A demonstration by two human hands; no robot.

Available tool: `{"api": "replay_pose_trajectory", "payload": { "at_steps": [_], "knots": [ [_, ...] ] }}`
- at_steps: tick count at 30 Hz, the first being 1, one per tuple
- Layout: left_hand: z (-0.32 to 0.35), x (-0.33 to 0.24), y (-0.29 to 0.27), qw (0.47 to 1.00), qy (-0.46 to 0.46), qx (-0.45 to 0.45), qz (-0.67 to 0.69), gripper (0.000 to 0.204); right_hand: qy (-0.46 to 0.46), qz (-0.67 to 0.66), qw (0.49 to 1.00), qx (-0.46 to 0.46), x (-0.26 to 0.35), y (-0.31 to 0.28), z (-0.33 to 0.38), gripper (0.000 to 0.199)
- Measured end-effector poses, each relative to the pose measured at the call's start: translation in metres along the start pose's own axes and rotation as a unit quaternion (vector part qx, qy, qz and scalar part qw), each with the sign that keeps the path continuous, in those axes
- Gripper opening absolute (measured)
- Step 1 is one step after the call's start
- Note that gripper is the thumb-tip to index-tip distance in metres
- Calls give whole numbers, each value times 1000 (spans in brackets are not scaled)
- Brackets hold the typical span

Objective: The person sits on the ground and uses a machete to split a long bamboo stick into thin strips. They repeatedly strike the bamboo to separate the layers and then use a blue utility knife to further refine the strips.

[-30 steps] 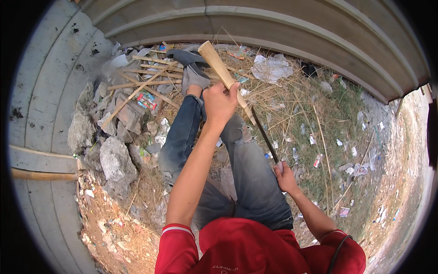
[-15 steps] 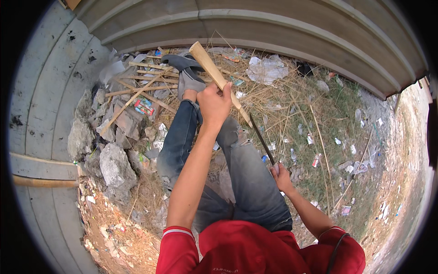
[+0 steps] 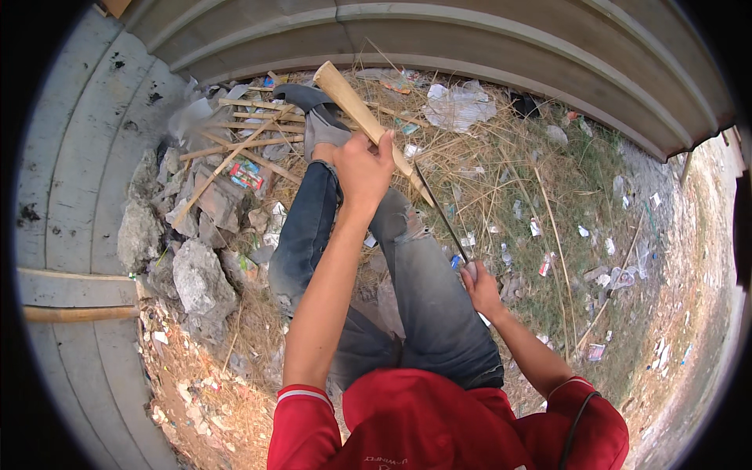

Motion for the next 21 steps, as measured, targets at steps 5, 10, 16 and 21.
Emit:
{"api": "replay_pose_trajectory", "payload": {
  "at_steps": [5, 10, 16, 21],
  "knots": [
    [4, 9, -10, 999, 7, -14, -31, 20, 88, 80, 993, 27, -89, 3, 9, 42],
    [5, 15, -12, 1000, -2, 14, -5, 18, -30, 14, 999, -44, 39, -46, 12, 32],
    [3, 12, -4, 989, -7, 121, 87, 15, -81, -199, 975, -55, 90, -57, -5, 27],
    [5, 23, -4, 978, -18, 169, 123, 15, -136, -354, 923, -65, 181, -92, 10, 31]
  ]
}}
Point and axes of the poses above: each hand's wrist, its own z-axis away from the middle knuckle, its own y-axis out of the palm, x = y × z, the point moved 7 cm from there along -z, towards the middle knuckle, and after that the axes turned 7 degrees about x, right-handed, at the moved point
